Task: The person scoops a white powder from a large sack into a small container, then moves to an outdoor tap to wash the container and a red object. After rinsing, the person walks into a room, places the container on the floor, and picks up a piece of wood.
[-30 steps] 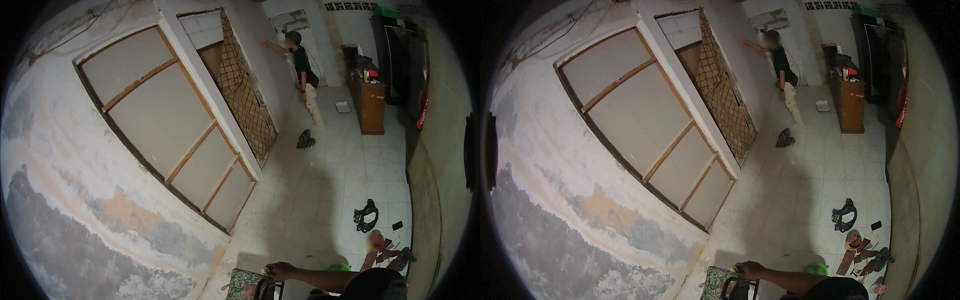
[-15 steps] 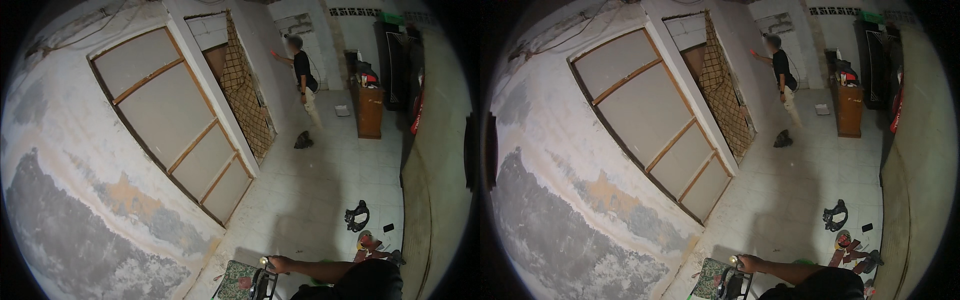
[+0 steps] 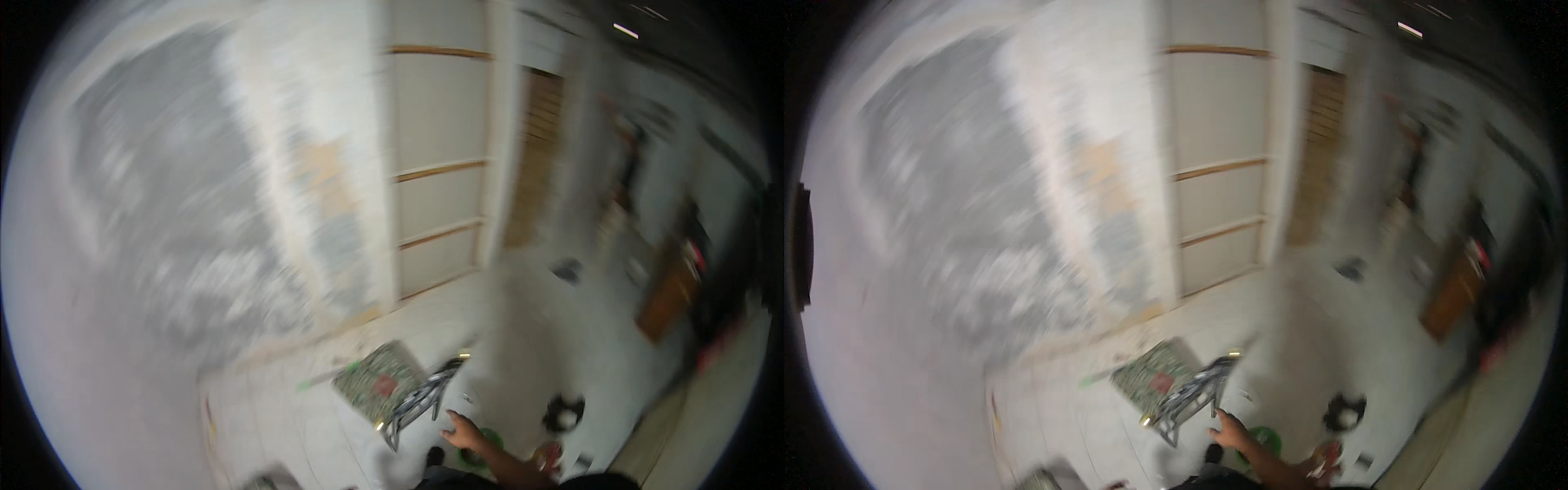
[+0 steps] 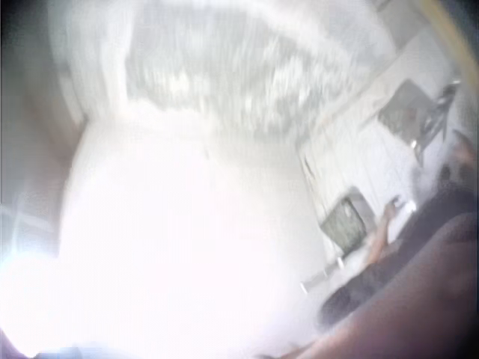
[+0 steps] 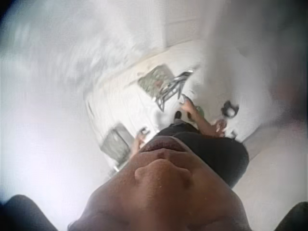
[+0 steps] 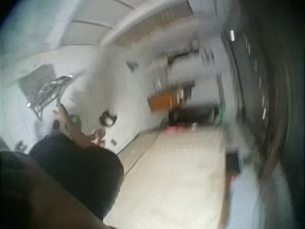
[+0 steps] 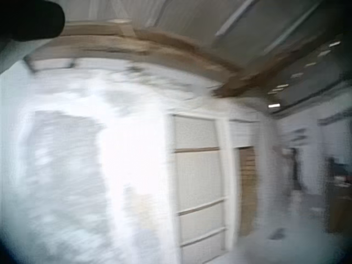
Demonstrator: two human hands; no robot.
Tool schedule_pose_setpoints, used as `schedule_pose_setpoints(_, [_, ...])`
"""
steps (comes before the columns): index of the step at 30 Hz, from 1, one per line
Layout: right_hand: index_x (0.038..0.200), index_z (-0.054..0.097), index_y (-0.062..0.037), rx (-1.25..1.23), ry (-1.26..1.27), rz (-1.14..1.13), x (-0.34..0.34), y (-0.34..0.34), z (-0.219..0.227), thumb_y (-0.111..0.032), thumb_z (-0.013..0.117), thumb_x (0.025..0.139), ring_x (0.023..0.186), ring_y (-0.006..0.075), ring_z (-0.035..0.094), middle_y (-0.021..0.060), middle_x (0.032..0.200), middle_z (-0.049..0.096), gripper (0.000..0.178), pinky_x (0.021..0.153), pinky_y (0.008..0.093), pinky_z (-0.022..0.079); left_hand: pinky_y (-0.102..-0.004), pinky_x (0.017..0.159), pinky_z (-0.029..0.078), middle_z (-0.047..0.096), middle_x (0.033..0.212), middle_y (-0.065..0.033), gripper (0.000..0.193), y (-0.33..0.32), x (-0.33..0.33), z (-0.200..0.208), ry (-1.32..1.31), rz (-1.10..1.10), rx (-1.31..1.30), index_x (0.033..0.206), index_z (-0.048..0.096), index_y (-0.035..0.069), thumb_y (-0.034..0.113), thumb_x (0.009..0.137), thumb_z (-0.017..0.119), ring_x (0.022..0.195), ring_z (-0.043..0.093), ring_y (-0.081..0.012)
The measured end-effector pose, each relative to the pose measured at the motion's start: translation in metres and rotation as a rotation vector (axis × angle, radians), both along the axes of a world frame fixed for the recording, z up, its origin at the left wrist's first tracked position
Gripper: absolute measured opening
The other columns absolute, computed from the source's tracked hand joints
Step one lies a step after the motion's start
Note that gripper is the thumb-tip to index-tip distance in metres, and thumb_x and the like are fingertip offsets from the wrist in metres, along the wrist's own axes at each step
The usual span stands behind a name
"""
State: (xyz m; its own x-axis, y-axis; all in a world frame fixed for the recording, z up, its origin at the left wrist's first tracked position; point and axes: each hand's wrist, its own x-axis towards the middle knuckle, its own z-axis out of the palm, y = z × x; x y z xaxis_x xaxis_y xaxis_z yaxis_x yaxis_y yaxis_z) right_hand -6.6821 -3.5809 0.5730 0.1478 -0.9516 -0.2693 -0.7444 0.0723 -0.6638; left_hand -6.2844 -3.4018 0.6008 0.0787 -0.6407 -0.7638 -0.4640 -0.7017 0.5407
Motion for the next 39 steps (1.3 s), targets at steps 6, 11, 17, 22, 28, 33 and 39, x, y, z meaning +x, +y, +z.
schedule_pose_setpoints(6, [0.152,0.046,-0.0047,0.340,0.070,0.538,0.118,0.083,-0.061,-0.036,0.082,0.086,0.107,0.0348,0.071,0.0269,0.137,0.061,0.082,0.094,0.0436,0.056,-0.0456,0.110,0.047,0.062,0.141,-0.0219,0.088,0.126,0.113,-0.245,-0.231,0.064,-0.145,0.146,0.056,0.009,0.067,0.080,0.070,0.130,0.060,-0.0377])
schedule_pose_setpoints(11, [0.152,0.047,-0.0054,0.378,0.220,0.697,0.195,0.051,-0.072,-0.027,0.078,0.088,0.098,0.0301,0.073,0.0247,0.135,0.064,0.074,0.084,0.0394,0.059,-0.0429,0.110,0.048,0.064,0.138,-0.0225,0.080,0.128,0.132,-0.206,-0.088,0.334,-0.156,0.143,0.058,0.005,0.055,0.084,0.074,0.128,0.061,-0.0387])
schedule_pose_setpoints(17, [0.148,0.051,-0.0020,0.260,0.299,0.955,0.237,-0.012,-0.077,-0.027,0.077,0.089,0.102,0.0306,0.072,0.0243,0.131,0.066,0.069,0.086,0.0408,0.057,-0.0437,0.107,0.050,0.064,0.138,-0.0209,0.084,0.210,0.113,-0.205,0.082,0.779,-0.092,0.150,0.050,0.008,0.060,0.088,0.071,0.124,0.063,-0.0374])
schedule_pose_setpoints(22, [0.145,0.053,-0.0010,-0.013,0.186,1.045,0.292,-0.075,-0.073,-0.028,0.076,0.091,0.102,0.0312,0.072,0.0245,0.127,0.066,0.064,0.086,0.0405,0.057,-0.0621,0.102,0.048,0.022,0.166,-0.0242,0.114,0.212,0.161,-0.121,0.710,1.886,-0.612,0.165,0.016,0.010,0.074,0.085,0.066,0.143,0.042,-0.0409])
schedule_pose_setpoints(28, [0.138,0.058,-0.0017,0.306,-0.006,0.935,0.320,-0.055,-0.068,-0.033,0.074,0.092,0.113,0.0418,0.067,0.0287,0.123,0.068,0.059,0.098,0.0453,0.053,-0.0655,0.104,0.044,0.043,0.151,-0.0257,0.078,0.194,0.299,-0.080,0.071,1.903,-0.549,0.147,0.041,0.003,0.049,0.091,0.068,0.140,0.042,-0.0405])
schedule_pose_setpoints(33, [0.134,0.062,-0.0024,0.272,0.077,0.963,0.246,-0.057,-0.146,-0.042,0.074,0.090,0.122,0.0408,0.063,0.0255,0.129,0.067,0.061,0.105,0.0469,0.050,-0.0529,0.091,0.058,0.053,0.083,-0.0049,0.014,0.226,0.322,-0.138,0.139,1.630,-0.948,0.076,0.052,0.012,0.012,0.090,0.055,0.079,0.052,-0.0187])
schedule_pose_setpoints(39, [0.134,0.063,-0.0024,0.401,0.403,0.470,0.036,-0.050,-0.260,-0.050,0.077,0.079,0.119,0.0412,0.065,0.0248,0.127,0.068,0.074,0.104,0.0476,0.052,-0.0462,0.086,0.060,0.059,0.095,-0.0061,0.004,0.144,0.259,-0.096,0.161,1.819,-0.651,0.084,0.057,0.006,0.009,0.084,0.055,0.089,0.059,-0.0217])
